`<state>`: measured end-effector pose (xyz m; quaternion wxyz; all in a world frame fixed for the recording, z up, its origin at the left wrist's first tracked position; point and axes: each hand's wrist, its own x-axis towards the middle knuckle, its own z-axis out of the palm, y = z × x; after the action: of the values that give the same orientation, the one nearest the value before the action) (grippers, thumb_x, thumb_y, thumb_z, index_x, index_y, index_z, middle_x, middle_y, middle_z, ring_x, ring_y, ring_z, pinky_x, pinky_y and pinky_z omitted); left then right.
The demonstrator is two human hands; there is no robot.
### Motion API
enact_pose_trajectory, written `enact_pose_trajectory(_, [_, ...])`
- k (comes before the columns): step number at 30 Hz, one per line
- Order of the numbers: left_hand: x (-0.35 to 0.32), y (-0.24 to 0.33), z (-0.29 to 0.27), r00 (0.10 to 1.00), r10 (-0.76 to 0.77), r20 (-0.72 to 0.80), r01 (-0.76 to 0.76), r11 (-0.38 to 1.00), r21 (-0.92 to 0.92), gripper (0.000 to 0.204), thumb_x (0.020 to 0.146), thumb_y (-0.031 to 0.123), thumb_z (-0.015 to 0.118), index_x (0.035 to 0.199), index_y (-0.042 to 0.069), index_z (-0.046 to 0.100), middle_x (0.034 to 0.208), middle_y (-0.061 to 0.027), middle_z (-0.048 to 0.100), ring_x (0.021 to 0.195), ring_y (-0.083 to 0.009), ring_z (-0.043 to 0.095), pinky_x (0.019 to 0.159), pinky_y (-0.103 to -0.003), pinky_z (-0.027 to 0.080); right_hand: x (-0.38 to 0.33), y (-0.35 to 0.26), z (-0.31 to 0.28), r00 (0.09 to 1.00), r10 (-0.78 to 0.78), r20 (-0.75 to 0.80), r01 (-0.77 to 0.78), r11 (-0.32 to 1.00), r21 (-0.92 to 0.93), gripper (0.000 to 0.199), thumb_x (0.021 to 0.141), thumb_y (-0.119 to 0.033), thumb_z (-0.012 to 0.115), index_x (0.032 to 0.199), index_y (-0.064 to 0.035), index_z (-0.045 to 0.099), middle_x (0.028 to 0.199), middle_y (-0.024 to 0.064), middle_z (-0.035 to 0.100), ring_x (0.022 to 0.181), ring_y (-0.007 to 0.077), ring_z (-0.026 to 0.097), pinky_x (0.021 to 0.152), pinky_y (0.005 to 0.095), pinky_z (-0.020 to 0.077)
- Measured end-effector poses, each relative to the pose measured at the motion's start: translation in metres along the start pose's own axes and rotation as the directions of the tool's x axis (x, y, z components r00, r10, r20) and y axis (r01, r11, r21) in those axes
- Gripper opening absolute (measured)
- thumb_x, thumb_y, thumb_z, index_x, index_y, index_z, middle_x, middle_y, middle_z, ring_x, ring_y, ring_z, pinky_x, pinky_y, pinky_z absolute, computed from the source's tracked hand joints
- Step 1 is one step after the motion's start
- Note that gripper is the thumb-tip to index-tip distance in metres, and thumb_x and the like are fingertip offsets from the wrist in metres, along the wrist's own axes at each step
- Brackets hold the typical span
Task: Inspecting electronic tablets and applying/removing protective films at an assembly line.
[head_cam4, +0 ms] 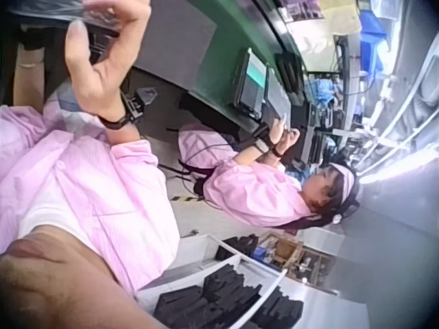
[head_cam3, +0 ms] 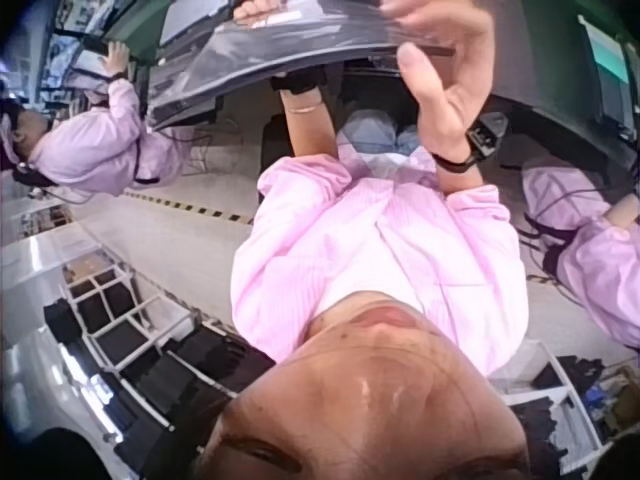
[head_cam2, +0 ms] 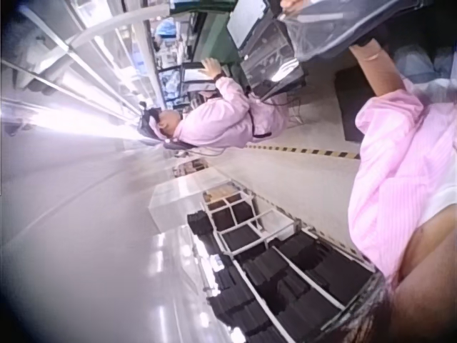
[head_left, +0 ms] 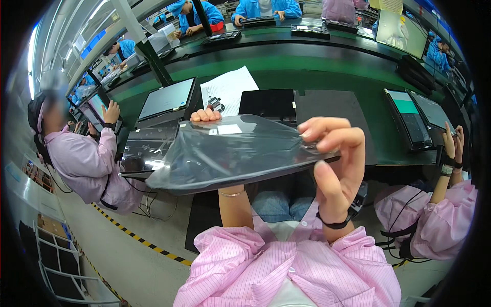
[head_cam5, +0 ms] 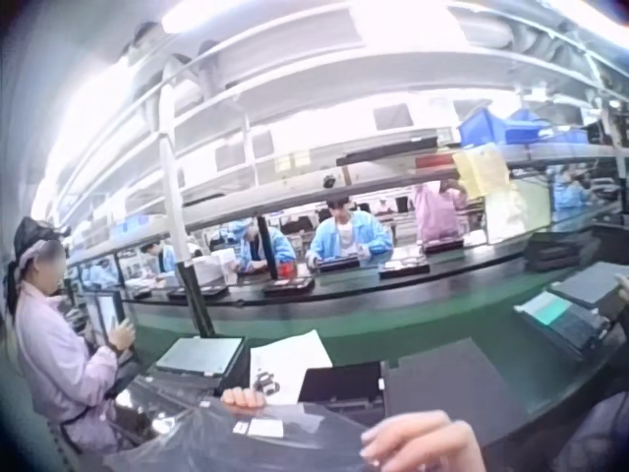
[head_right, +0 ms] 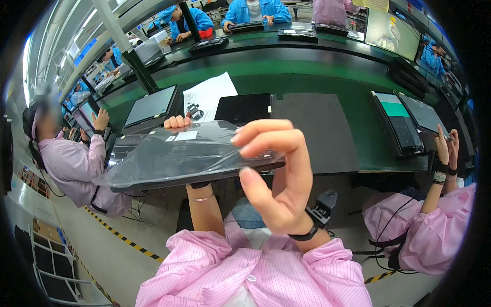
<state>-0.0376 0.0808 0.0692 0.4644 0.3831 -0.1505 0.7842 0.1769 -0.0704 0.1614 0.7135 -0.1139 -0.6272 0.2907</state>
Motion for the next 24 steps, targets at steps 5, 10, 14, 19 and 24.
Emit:
enact_pose_trajectory(5, [0.000,-0.003,-0.029,0.999,0.005,0.039,0.000,0.993,-0.116,0.015,0.097,0.018,0.047,0.086,0.007,0.046,0.077,-0.0029,0.042,0.074,-0.0167,0.045,0.078,-0.031,0.040,-0.004,0.007,0.008,0.995,-0.074,0.064,0.061,0.981,0.182,0.022,0.081,0.004,0.048,0.102,-0.0010,0.045,0.104,0.0173,0.054,0.095,0.0217,0.054,0.090,0.0356,0.0424])
enact_pose_trajectory(10, [0.012,0.004,-0.061,0.973,-0.025,0.231,0.032,0.999,-0.029,0.016,0.095,0.022,0.050,0.083,0.010,0.052,0.072,0.0010,0.039,0.068,-0.0133,0.040,0.071,-0.030,0.036,-0.007,0.013,0.006,0.997,-0.061,0.037,0.051,0.974,0.219,0.019,0.085,0.003,0.047,0.103,-0.0018,0.045,0.100,0.0154,0.054,0.091,0.0204,0.054,0.088,0.0355,0.0438])
enact_pose_trajectory(14, [0.015,0.002,-0.083,0.967,-0.043,0.250,0.073,0.991,-0.114,0.016,0.094,0.021,0.052,0.082,0.011,0.051,0.070,0.0016,0.036,0.067,-0.0132,0.037,0.070,-0.030,0.035,-0.007,0.014,0.006,0.996,-0.069,0.064,0.053,0.972,0.229,0.018,0.085,0.004,0.046,0.102,-0.0022,0.045,0.099,0.0147,0.054,0.092,0.0204,0.054,0.088,0.0353,0.0439])
enact_pose_trajectory(19, [0.015,-0.001,-0.089,0.959,-0.058,0.278,0.099,0.986,-0.133,0.014,0.094,0.018,0.049,0.081,0.012,0.049,0.070,0.0015,0.033,0.066,-0.0138,0.034,0.068,-0.030,0.033,-0.008,0.017,0.004,0.998,-0.036,0.057,0.017,0.951,0.308,0.014,0.087,-0.004,0.041,0.100,-0.0024,0.046,0.098,0.0165,0.055,0.092,0.0231,0.054,0.088,0.0383,0.0437])
enact_pose_trajectory(24, [0.005,0.001,-0.050,0.991,-0.046,0.129,0.053,0.997,-0.051,0.017,0.097,0.017,0.045,0.081,0.010,0.048,0.069,0.0002,0.034,0.065,-0.0146,0.036,0.070,-0.030,0.035,-0.014,0.026,0.004,0.998,-0.049,-0.029,0.056,0.937,0.344,0.012,0.086,-0.005,0.040,0.096,-0.0033,0.045,0.092,0.0181,0.057,0.089,0.0267,0.055,0.086,0.0401,0.0436])
